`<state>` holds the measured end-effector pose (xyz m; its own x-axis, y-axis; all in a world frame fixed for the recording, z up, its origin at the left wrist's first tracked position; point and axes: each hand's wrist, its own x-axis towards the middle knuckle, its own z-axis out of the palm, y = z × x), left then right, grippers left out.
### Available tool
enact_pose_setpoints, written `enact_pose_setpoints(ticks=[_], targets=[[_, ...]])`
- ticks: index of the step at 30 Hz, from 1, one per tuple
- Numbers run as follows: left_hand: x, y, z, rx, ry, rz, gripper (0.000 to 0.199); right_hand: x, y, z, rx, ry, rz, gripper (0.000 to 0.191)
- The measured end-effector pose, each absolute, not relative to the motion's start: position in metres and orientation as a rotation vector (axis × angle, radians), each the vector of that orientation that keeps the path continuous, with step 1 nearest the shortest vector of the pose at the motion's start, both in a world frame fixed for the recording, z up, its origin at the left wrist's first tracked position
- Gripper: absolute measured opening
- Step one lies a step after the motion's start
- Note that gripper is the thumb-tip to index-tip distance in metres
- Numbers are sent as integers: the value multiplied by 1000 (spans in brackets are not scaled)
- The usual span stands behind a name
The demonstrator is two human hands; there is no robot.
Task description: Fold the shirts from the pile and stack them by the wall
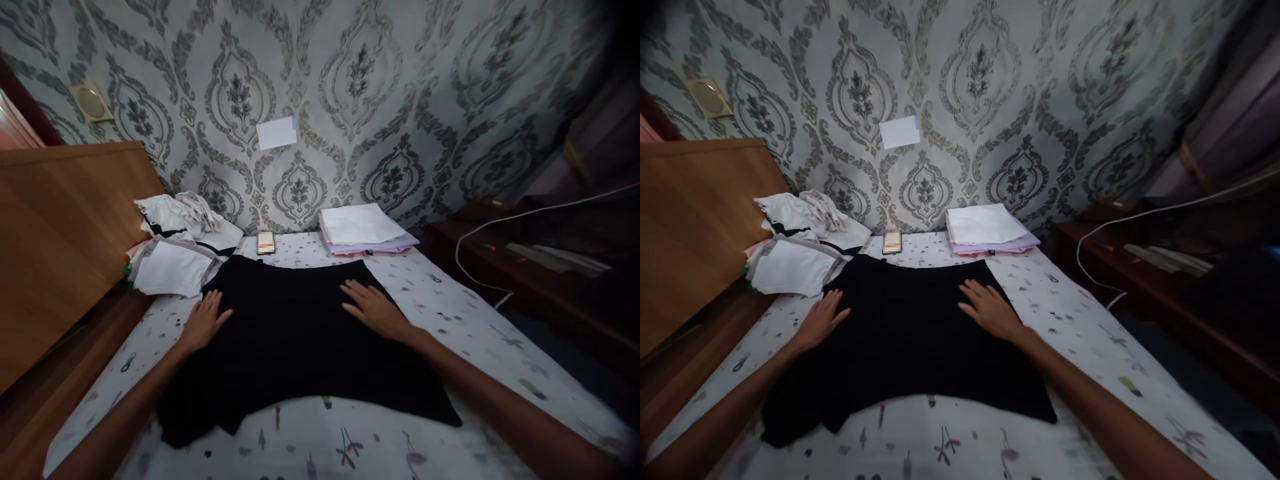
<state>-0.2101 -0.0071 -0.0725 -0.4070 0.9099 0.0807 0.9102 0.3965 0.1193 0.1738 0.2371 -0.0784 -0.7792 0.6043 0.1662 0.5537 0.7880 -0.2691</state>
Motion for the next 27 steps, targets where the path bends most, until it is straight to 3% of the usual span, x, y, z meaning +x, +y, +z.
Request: enact_pose_setpoints(ticks=[6,11,18,27], targets=[[-229,-9,-47,-1588,-2585,-119,47,217,293,-75,-1034,-2658,273,46],[-240,64,-10,-1623,-2611,-155,29,185,324,-56,-1100,-2598,123,35],[-278,157,-8,-1576,-2701,-227,26,160,370,-46,-1036,-2880,148,45],[-285,146,26,-1639,-2625,-471,4,155,379,-42,-1165,-2777,303,28]])
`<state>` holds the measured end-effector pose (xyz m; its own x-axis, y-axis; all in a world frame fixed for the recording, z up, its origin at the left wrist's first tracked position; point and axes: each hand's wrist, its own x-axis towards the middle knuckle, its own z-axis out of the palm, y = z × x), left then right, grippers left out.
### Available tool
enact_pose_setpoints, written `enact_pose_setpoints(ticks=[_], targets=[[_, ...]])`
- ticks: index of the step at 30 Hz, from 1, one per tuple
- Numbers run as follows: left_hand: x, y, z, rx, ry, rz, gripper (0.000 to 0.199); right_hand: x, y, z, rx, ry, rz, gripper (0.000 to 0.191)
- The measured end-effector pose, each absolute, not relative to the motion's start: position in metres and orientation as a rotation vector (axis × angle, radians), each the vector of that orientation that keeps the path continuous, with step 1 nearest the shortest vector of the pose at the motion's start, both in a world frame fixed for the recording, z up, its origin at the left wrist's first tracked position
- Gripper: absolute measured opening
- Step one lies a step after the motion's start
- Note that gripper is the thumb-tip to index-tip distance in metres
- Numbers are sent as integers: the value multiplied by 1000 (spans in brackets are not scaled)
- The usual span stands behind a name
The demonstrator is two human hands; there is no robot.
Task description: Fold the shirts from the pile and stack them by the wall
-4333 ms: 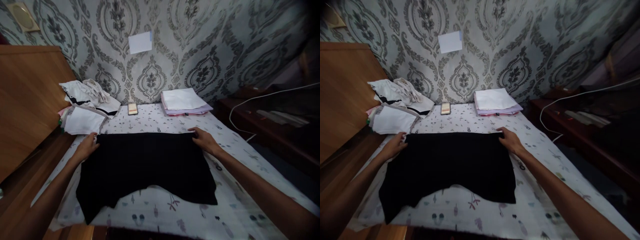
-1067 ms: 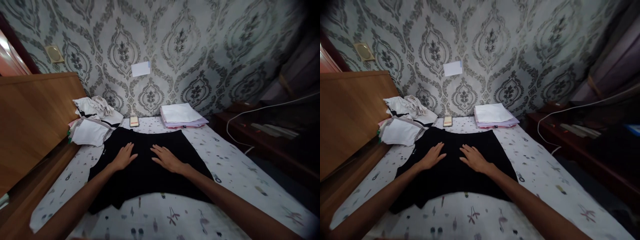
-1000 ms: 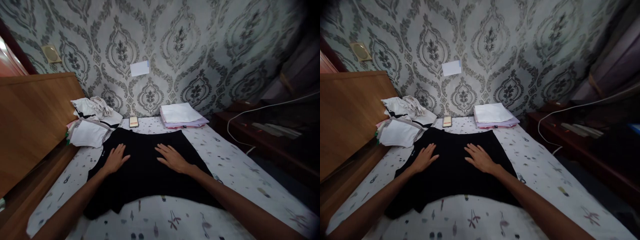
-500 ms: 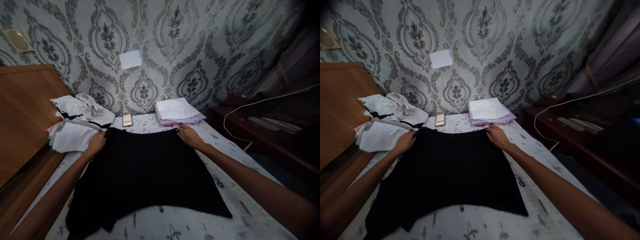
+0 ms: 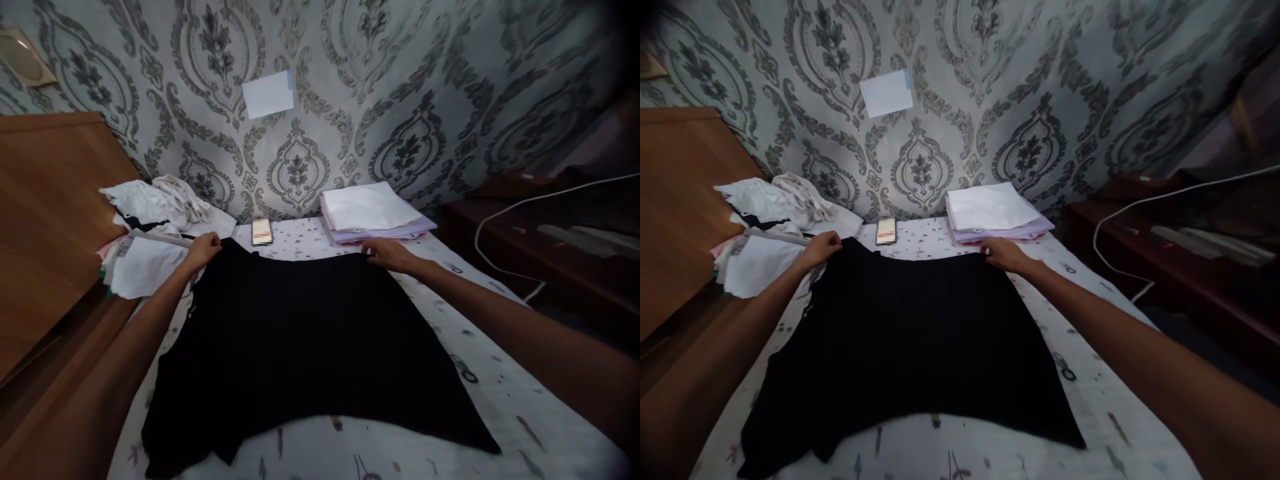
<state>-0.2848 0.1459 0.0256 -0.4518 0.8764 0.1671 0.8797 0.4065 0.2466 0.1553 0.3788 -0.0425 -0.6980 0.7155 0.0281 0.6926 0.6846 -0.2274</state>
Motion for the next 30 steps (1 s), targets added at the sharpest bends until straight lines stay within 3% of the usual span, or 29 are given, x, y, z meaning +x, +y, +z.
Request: enact_pose_setpoints(ticks=[7,14,22,30], targets=[[-236,52,60,-1898,-2458,-655,6,173,343,-35,-1141,-2585,191,20],[-187,-36,5,-2055,-2414,-433,10,211,292,-50,-975,-2679,181,19],[-175,-46,-17,-2022,-2333,-178,28,211,285,-54,-989,-2727,-66,26],[-224,-26,-2,-2012,-2328,-408,51,213,293,-61,-967,-2719,-67,29]])
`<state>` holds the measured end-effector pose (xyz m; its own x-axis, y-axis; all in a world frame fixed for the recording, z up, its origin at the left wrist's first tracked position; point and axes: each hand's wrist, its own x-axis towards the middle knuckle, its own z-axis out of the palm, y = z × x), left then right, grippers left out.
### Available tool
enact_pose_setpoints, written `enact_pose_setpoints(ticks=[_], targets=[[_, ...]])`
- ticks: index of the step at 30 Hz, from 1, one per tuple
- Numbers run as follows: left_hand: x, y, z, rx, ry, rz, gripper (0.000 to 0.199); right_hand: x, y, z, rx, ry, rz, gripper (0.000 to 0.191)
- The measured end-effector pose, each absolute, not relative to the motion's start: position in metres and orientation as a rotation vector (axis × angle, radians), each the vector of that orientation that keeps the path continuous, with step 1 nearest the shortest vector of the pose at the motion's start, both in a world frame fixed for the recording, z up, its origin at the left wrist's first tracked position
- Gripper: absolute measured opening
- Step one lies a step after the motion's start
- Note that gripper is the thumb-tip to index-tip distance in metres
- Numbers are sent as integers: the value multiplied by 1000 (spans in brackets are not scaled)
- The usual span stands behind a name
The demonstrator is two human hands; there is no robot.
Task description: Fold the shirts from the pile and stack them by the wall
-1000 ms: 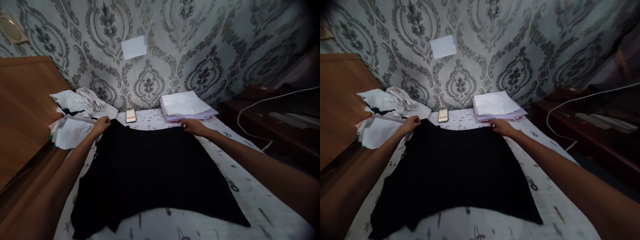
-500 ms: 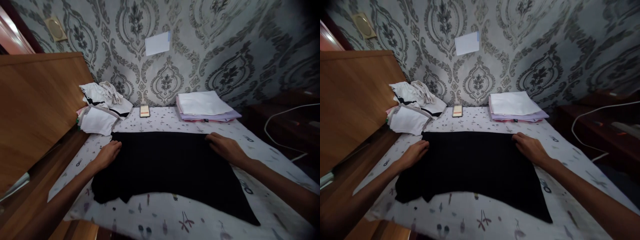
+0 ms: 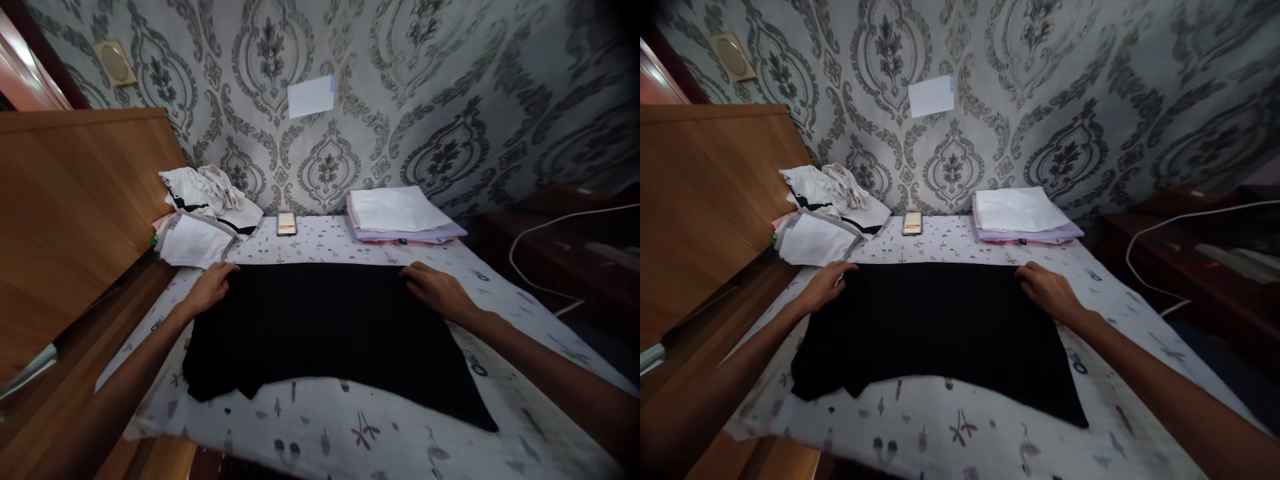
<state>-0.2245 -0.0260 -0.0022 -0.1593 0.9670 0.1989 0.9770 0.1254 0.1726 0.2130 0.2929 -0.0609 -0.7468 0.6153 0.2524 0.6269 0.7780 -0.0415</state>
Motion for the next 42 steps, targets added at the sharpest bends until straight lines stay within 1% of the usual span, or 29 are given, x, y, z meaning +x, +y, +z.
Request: enact_pose_setpoints(ticks=[2,4,9,16,20,23,27,29,31,33,34,37,39,42], targets=[[-241,-16,0,-2047,-2272,-301,57,213,296,-62,-955,-2716,-43,27],[-253,-6,-1,-2114,-2218,-193,56,213,299,-63,-942,-2705,-23,26],[-269,17,-10,-2056,-2297,-32,31,206,310,-64,-994,-2652,30,27],[-290,44,-11,-2042,-2420,20,18,193,329,-62,-1067,-2551,101,26],[-295,56,-12,-2025,-2415,-27,21,186,342,-61,-1083,-2428,87,28],[-295,59,-15,-2007,-2427,-47,23,180,351,-61,-1097,-2341,141,27],[-292,56,-14,-1973,-2433,-9,27,178,352,-64,-1123,-2238,277,24],[-284,55,-12,-1924,-2398,24,29,178,348,-64,-1124,-2147,451,22],[-270,58,-10,-1905,-2338,-37,29,179,344,-63,-1122,-2020,724,22],[-246,65,-10,-1961,-2272,-228,28,177,342,-63,-1109,-1917,938,22],[-232,68,-11,-2013,-2244,-340,28,176,342,-63,-1101,-1893,993,21],[-189,76,-21,-2260,-2156,-584,29,175,342,-63,-1066,-1903,1018,16],[-169,78,-31,-2392,-2116,-638,30,178,341,-64,-1045,-1935,1006,14],[-161,77,-43,-2413,-2113,-674,27,188,335,-63,-1021,-2027,943,21]])
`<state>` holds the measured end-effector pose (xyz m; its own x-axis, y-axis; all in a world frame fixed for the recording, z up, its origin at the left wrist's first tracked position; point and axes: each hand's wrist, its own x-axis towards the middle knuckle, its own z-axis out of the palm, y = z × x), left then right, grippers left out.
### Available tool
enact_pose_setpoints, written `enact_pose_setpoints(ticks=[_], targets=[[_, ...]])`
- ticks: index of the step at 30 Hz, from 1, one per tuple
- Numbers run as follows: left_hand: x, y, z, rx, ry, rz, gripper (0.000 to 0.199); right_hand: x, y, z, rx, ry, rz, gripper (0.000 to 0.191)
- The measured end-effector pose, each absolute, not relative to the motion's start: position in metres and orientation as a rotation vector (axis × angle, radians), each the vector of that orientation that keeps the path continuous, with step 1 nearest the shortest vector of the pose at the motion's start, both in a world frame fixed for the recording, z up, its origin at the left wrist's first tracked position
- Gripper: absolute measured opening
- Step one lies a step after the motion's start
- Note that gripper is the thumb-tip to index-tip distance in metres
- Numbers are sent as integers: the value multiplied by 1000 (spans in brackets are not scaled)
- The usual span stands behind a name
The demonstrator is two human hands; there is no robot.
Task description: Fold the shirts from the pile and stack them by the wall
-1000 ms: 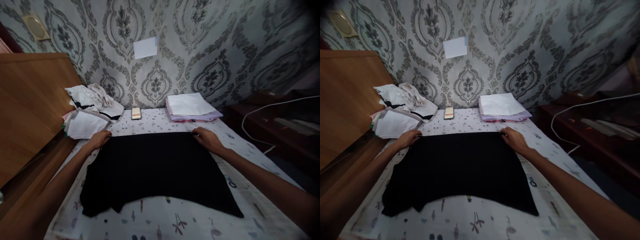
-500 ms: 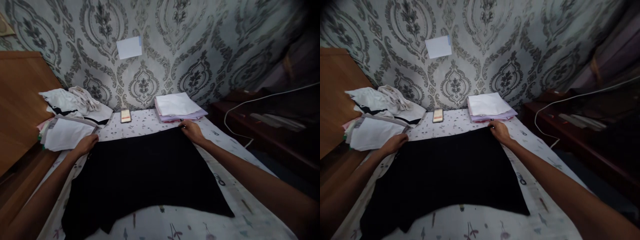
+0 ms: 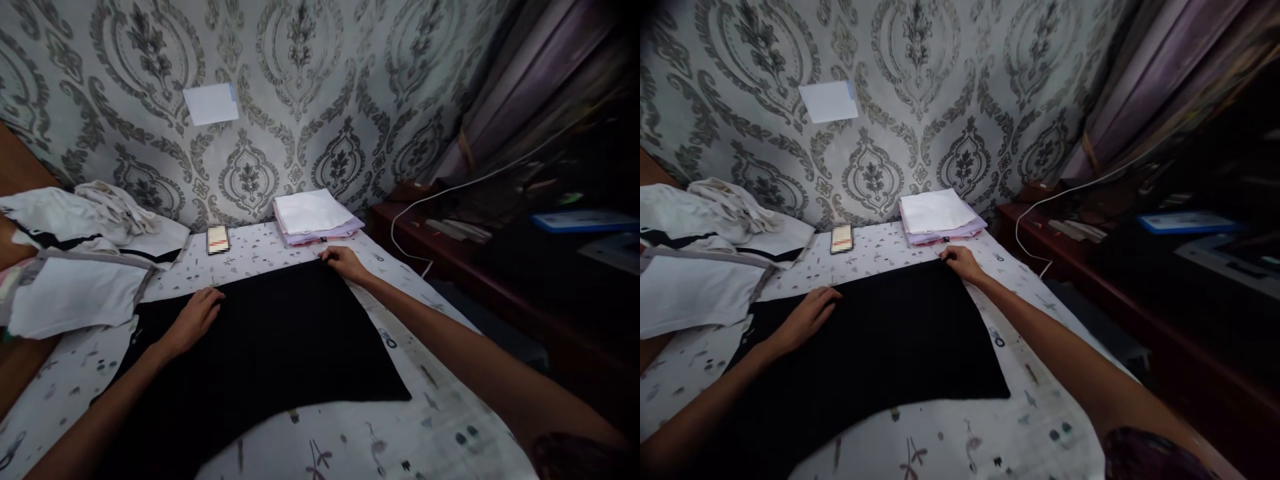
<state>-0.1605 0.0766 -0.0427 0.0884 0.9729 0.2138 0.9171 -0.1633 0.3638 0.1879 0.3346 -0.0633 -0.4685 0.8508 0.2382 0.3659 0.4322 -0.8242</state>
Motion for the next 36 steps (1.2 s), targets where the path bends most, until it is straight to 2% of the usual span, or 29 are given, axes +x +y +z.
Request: enact_pose_setpoints(ticks=[5,9,12,14,20,24,27,31,36], targets=[[-170,75,-48,2224,1937,560,30,197,322,-56,-996,-2211,766,34],[-159,62,-40,2294,2029,337,38,198,319,-53,-952,-2367,616,36],[-149,43,-30,2263,2183,163,46,200,324,-55,-1009,-2563,108,39],[-147,29,-25,2201,2294,77,48,198,326,-56,-969,-2597,-38,36],[-149,12,-18,2112,2454,-144,35,158,293,-52,-744,-2618,61,31],[-152,20,-12,2072,2388,-13,25,106,250,-55,-493,-2660,281,30],[-165,21,-6,2023,2327,248,19,58,206,-54,-226,-2731,413,39],[-206,7,-4,1884,2490,541,21,-4,147,-42,34,-2809,354,47],[-249,-23,-21,1753,2511,578,23,-54,118,-34,-52,-2845,220,29]])
